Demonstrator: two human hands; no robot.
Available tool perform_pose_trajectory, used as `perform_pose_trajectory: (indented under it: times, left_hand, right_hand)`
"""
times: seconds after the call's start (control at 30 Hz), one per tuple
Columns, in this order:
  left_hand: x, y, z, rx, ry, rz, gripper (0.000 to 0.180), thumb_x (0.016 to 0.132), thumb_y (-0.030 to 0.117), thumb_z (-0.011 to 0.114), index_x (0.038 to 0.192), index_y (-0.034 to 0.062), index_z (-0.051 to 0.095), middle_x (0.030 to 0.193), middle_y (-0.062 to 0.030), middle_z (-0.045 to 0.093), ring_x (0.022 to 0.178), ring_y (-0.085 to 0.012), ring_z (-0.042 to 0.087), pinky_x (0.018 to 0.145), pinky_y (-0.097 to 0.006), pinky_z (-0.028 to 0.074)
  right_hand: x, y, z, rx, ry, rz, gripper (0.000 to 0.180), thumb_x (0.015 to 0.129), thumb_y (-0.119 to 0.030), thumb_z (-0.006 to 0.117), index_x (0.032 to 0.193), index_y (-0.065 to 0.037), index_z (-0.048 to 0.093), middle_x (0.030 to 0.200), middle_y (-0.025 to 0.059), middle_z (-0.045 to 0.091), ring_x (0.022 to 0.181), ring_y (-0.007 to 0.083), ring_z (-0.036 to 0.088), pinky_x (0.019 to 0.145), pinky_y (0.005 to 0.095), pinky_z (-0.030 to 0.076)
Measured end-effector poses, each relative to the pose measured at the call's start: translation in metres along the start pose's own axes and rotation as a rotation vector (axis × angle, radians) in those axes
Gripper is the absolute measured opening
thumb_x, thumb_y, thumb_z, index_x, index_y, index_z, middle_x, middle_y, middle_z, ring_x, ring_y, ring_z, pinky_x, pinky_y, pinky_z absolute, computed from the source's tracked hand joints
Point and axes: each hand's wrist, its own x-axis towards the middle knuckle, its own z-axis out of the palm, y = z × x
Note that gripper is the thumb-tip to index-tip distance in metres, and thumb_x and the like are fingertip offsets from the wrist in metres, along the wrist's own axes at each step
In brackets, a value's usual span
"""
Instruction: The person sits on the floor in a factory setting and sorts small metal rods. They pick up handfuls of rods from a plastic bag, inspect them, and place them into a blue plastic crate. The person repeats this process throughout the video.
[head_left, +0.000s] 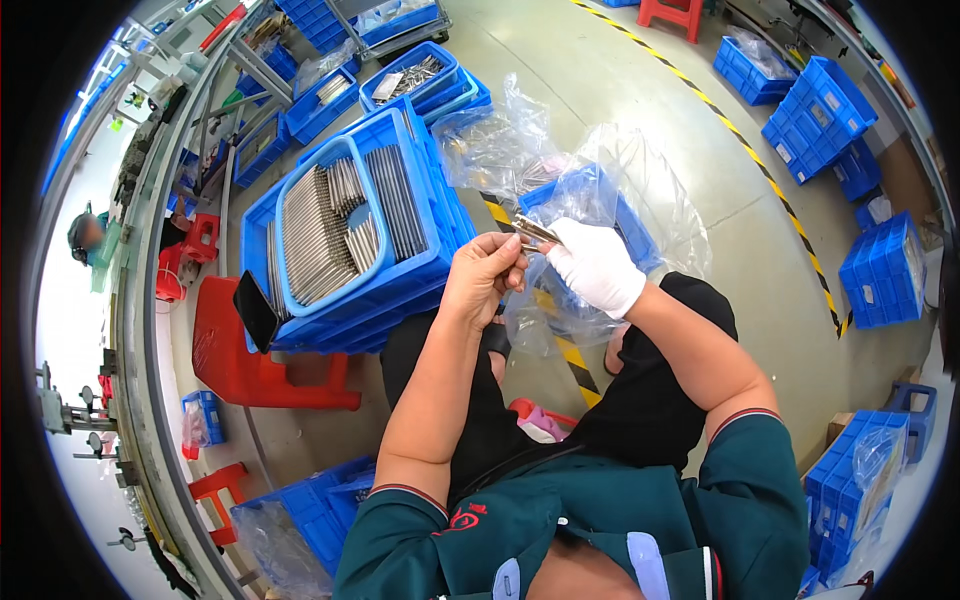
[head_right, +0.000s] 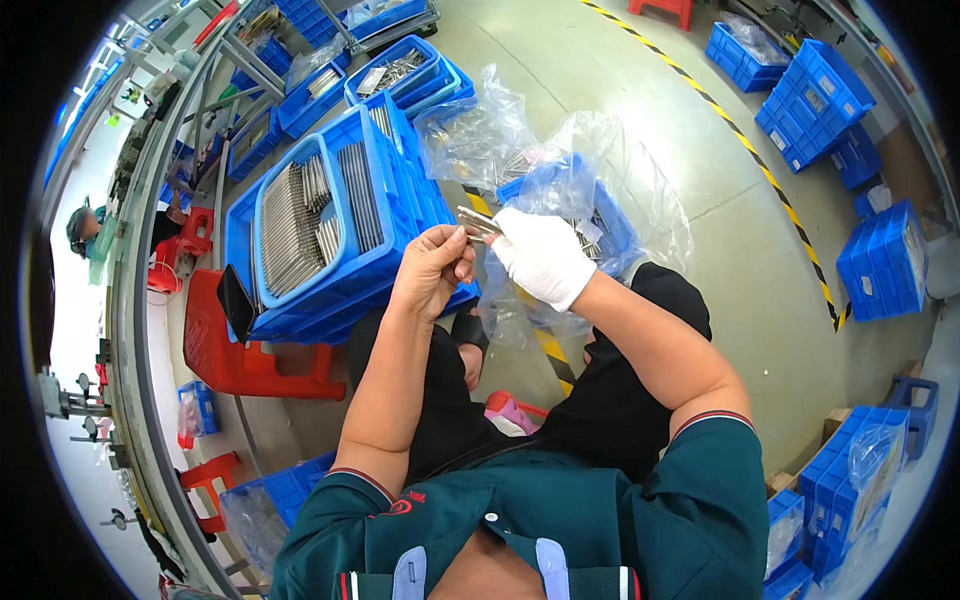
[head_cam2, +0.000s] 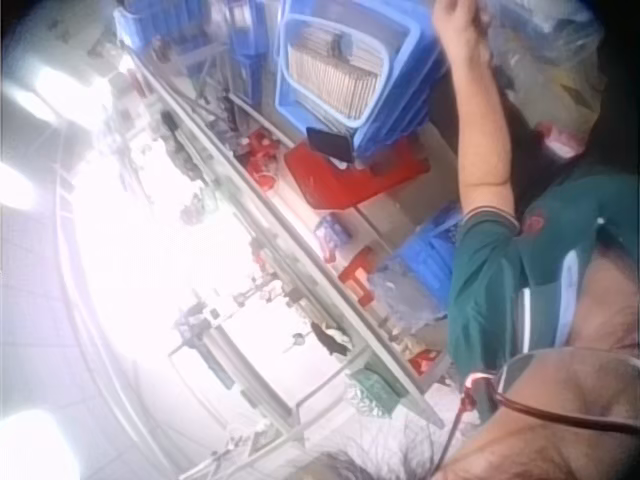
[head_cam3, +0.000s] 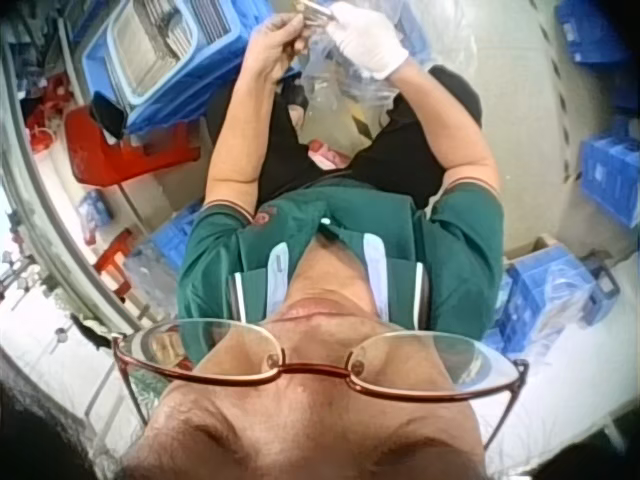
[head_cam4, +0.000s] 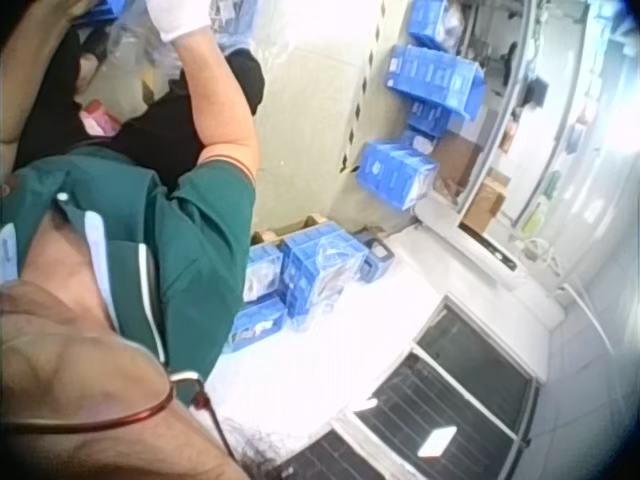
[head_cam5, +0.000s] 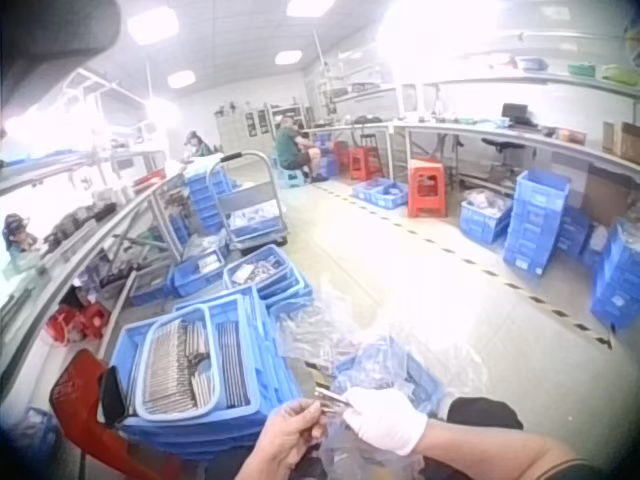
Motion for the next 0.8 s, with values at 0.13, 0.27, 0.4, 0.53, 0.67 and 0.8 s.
perform_pose_trajectory:
  times: [0.13,0.27,0.4,0.53,0.67,0.8]
  left_hand:
    - [-0.003,0.001,0.005,0.258,0.105,0.152,0.019,0.089,0.017,0.062,0.092,-0.0018,0.061,0.068,-0.0050,0.059,0.049,-0.0094,0.049,0.047,-0.024,0.040]
    - [-0.001,0.005,0.000,0.208,0.183,0.227,0.021,0.090,0.019,0.062,0.091,-0.0020,0.061,0.065,-0.0034,0.055,0.047,-0.0078,0.044,0.044,-0.022,0.036]
    - [-0.003,0.010,0.003,0.039,0.086,0.135,0.021,0.090,0.019,0.061,0.089,-0.0016,0.059,0.063,-0.0030,0.053,0.046,-0.0074,0.041,0.043,-0.022,0.033]
    - [-0.003,0.008,0.003,-0.032,0.004,0.070,0.019,0.090,0.018,0.062,0.086,-0.0006,0.058,0.065,-0.0043,0.054,0.046,-0.0083,0.040,0.043,-0.023,0.032]
    - [-0.004,0.009,0.003,0.028,-0.001,0.066,0.017,0.089,0.016,0.063,0.086,-0.0005,0.058,0.065,-0.0044,0.054,0.047,-0.0086,0.042,0.044,-0.024,0.036]
    - [-0.007,0.012,0.007,0.175,0.023,0.108,0.015,0.088,0.014,0.063,0.085,-0.0004,0.058,0.066,-0.0041,0.055,0.049,-0.0091,0.046,0.046,-0.024,0.040]
  right_hand:
    - [0.003,-0.002,-0.002,0.004,-0.023,0.046,0.023,0.090,-0.027,0.051,0.086,-0.005,0.051,0.073,0.0182,0.059,0.068,0.0393,0.057,0.060,0.0446,0.044]
    - [0.005,0.004,-0.012,0.122,-0.064,0.108,0.026,0.089,-0.028,0.053,0.083,-0.003,0.055,0.071,0.0187,0.057,0.066,0.0354,0.056,0.060,0.0405,0.043]
    - [0.005,0.000,-0.021,0.328,-0.201,0.205,0.030,0.088,-0.031,0.055,0.083,-0.001,0.058,0.068,0.0147,0.054,0.063,0.0254,0.052,0.059,0.0357,0.041]
    - [0.004,0.000,-0.020,0.429,-0.290,0.282,0.032,0.087,-0.032,0.056,0.084,-0.001,0.058,0.067,0.0106,0.053,0.061,0.0197,0.049,0.059,0.0332,0.041]
    - [0.004,-0.001,-0.021,0.404,-0.280,0.251,0.032,0.087,-0.033,0.056,0.084,-0.001,0.058,0.065,0.0100,0.053,0.061,0.0192,0.049,0.058,0.0329,0.041]
    - [0.004,0.001,-0.022,0.563,-0.346,0.341,0.032,0.087,-0.033,0.057,0.084,-0.001,0.059,0.064,0.0102,0.052,0.060,0.0197,0.049,0.058,0.0336,0.041]
